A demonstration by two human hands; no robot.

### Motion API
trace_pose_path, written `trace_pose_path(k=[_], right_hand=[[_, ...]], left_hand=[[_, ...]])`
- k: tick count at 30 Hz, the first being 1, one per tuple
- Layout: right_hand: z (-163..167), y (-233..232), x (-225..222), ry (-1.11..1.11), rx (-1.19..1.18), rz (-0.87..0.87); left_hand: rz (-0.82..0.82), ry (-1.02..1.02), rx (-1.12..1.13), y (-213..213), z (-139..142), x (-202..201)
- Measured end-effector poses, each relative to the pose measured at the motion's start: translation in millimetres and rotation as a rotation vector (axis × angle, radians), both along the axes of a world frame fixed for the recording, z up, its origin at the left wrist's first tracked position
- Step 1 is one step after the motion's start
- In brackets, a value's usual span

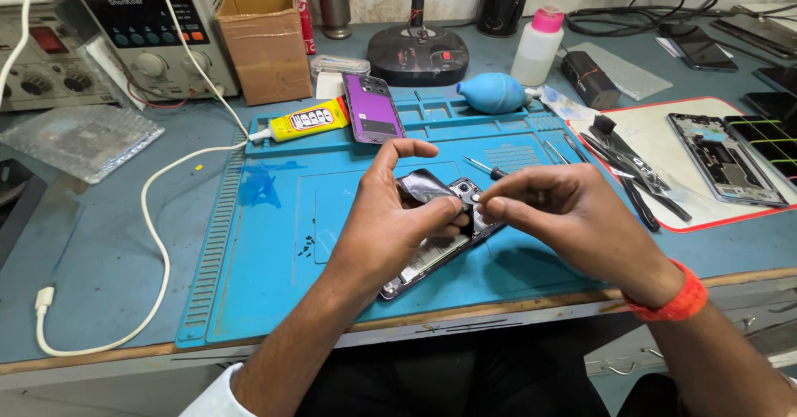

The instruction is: The person uses a screwdriver to unscrew screws from the back of a disassembled smartphone lying on a blue repair mat, then sets the screwdriver down and peels a black adhesive film off the phone's rear housing, working the film loose with both hands.

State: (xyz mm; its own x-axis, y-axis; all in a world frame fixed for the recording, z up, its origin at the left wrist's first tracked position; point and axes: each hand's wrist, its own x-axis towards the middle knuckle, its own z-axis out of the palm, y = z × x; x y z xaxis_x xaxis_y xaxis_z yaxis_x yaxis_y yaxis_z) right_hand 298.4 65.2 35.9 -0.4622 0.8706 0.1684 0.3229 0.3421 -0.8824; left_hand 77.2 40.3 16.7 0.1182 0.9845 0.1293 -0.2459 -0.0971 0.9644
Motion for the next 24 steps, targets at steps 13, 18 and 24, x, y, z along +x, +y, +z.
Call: trace_pose_path(k=[13, 18, 24], right_hand=[[-2.6, 17.1, -2.7, 0.15, -0.136, 0.126], [-1.8, 22.7, 0.6, 0.144, -0.172, 0.162], [-5.8, 29.4, 2.7, 0.177, -0.238, 0.194]], left_hand=[[0.094, 0.045, 0.103, 2.2, -3.4, 9.6], [0.059, -0.037, 0.081, 7.2, -3.4, 9.8], [0.019, -0.104, 0.065, 12.1, -7.3, 8.9]])
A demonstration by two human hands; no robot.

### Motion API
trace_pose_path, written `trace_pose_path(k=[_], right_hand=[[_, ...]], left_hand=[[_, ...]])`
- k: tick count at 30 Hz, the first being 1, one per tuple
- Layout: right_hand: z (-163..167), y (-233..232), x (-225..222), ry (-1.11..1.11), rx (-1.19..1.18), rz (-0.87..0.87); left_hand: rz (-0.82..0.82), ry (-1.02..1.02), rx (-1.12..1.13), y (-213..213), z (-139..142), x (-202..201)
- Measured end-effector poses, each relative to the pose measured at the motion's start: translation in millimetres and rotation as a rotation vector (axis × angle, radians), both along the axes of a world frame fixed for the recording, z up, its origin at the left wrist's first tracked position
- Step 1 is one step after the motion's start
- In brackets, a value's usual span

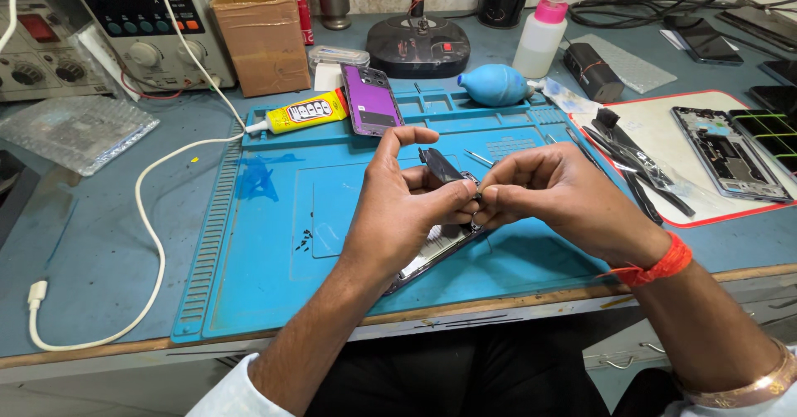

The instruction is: The person uses a screwdriver to unscrew screws from the back of a disassembled smartphone lying on a blue repair mat, then sets the screwdriver down and peels a black adhesive film off the phone's rear housing, working the film loose with both hands.

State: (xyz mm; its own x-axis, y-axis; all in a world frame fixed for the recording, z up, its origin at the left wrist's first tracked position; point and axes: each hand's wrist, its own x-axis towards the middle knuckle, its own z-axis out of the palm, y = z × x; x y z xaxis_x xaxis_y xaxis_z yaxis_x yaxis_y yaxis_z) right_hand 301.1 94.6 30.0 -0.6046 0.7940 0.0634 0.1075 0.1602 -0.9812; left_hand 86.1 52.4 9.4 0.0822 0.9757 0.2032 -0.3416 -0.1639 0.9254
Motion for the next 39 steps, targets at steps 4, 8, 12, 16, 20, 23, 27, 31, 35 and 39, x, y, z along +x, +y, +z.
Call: trace_pose_path(k=[4, 8, 12, 16, 20, 23, 27, 31, 35, 39], right_hand=[[-4.4, 2.9, 1.6, 0.01, -0.051, -0.009], [-5.9, 4.0, 2.5, 0.027, -0.084, -0.002], [-6.9, 3.6, 2.9, 0.037, -0.1, 0.0], [-6.5, 3.3, 2.2, 0.044, -0.106, 0.002], [-1.7, -1.9, -1.5, 0.027, -0.086, -0.031], [0.4, -15.5, -8.7, -0.009, 0.015, -0.078], [-8.1, -42.9, -24.6, -0.073, 0.271, -0.129], [-19.6, -59.8, -39.5, -0.109, 0.499, -0.144], [-20.6, -64.9, -43.6, -0.137, 0.63, -0.184], [-19.1, -67.7, -45.1, -0.177, 0.711, -0.2]], left_hand=[[-0.015, -0.012, -0.005, 1.1, -2.1, 0.1], [-0.019, -0.003, -0.006, 1.1, -2.1, -1.5], [-0.028, -0.008, -0.01, 0.9, -1.2, -2.0], [-0.04, -0.019, -0.005, -0.3, -0.2, -2.1], [-0.009, 0.045, -0.032, -1.8, 1.5, -2.8], [0.024, 0.108, 0.0, -8.0, 0.6, -4.8], [0.05, 0.217, -0.026, -27.6, -2.7, -18.6], [-0.081, 0.205, -0.159, -41.5, 3.1, -42.0], [-0.049, 0.341, -0.18, -45.5, 9.8, -50.4], [-0.074, 0.354, -0.185, -40.9, 9.8, -45.4]])
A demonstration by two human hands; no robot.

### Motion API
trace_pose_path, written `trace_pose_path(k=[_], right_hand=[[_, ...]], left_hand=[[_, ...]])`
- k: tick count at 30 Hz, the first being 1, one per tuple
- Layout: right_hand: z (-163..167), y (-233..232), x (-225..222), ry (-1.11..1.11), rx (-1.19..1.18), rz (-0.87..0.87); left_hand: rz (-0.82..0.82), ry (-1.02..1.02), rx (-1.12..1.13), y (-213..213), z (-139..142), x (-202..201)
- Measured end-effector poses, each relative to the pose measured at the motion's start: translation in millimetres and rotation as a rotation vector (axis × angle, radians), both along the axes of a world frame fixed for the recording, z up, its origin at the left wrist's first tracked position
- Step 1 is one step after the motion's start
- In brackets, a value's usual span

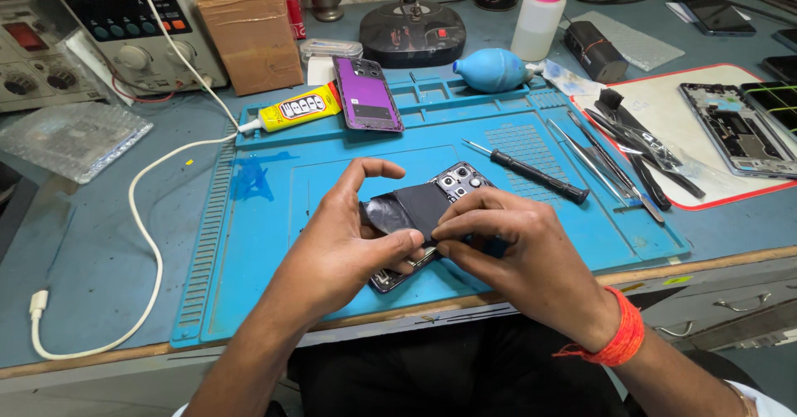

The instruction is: The person uses a screwdriver to unscrew screws from the back of a disassembled smartphone lying on a blue repair mat, then sets the screwdriver down and peels a black adhesive film off the phone's rear housing, working the film loose with both hands.

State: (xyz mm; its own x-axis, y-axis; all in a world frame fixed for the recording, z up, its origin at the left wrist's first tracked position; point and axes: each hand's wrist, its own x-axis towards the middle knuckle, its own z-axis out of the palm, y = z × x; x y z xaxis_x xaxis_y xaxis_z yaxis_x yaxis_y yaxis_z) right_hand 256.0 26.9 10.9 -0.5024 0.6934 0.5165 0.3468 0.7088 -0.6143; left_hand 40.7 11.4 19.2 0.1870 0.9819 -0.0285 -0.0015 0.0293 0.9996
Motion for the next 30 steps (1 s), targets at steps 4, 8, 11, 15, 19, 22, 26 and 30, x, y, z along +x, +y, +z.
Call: trace_pose_path(k=[4, 8, 11, 15, 19, 22, 26, 30], right_hand=[[-1.2, -2.0, -0.4, -0.009, 0.009, -0.017], [-2.6, -1.7, -1.1, 0.009, 0.018, -0.012], [-1.1, -2.2, -1.7, 0.009, 0.023, -0.014], [2.6, -4.1, -3.5, 0.008, 0.02, -0.02], [13.3, -3.7, -5.3, -0.063, 0.069, -0.066], [25.1, -0.4, -4.5, -0.09, 0.047, -0.076], [38.5, 3.0, -0.5, -0.173, 0.092, -0.11], [39.7, 5.5, 5.6, -0.179, 0.048, -0.123]], left_hand=[[-0.01, -0.045, 0.032, 0.4, -3.6, 1.8], [-0.003, -0.008, 0.039, -0.3, -4.7, 1.1], [-0.002, 0.007, 0.043, -1.0, -4.1, 0.8], [0.015, -0.037, 0.085, -4.6, -3.9, 4.0], [0.052, -0.054, 0.136, -5.9, -0.7, 11.2], [0.096, -0.02, 0.187, -6.1, 4.5, 16.5], [0.115, -0.019, 0.238, -2.9, 12.0, 26.2], [0.13, 0.023, 0.248, -1.9, 14.7, 31.6]])
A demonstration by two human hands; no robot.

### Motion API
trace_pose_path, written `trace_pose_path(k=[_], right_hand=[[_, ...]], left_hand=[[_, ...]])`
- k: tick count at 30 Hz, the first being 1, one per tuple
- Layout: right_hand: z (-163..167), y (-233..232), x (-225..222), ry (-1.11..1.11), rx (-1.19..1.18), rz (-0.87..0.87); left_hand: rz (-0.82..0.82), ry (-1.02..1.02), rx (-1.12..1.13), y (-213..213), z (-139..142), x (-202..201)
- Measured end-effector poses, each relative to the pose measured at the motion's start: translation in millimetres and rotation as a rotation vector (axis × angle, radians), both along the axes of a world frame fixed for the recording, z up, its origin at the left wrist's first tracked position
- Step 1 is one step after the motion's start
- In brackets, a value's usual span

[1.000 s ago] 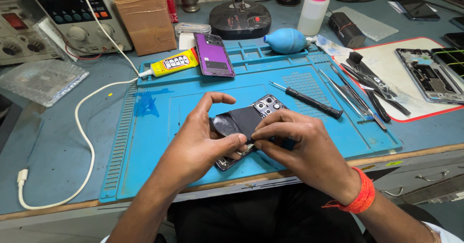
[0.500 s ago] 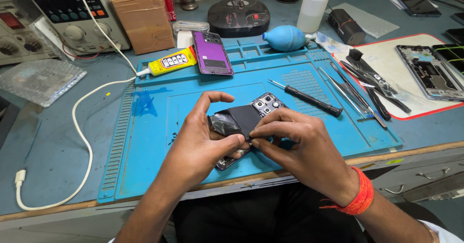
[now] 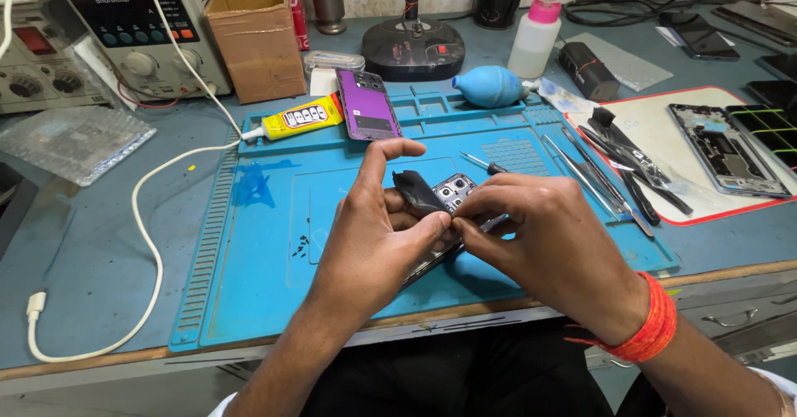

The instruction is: The person uses a screwdriver to unscrew screws from the back of a disassembled smartphone lying on a blue repair mat, then sets the screwdriver down and peels a black adhesive film off the phone's rear housing, working the film loose with both hands.

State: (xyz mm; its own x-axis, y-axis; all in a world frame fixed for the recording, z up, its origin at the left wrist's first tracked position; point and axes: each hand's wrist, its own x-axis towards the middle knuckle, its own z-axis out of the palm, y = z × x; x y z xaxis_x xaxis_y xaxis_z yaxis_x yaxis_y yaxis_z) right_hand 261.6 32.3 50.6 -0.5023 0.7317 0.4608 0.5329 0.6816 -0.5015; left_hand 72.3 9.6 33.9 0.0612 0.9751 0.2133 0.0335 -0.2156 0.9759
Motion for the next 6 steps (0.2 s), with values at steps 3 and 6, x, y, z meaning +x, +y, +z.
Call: trace_pose_path(k=[3, 6], right_hand=[[-5.8, 9.5, 4.5, 0.077, -0.18, 0.008], [-9.8, 26.1, 11.4, 0.157, -0.445, 0.078]], left_hand=[[0.012, 0.02, 0.025, 0.5, -3.6, 1.6], [-0.021, -0.005, 0.073, 2.1, -8.7, 0.8]])
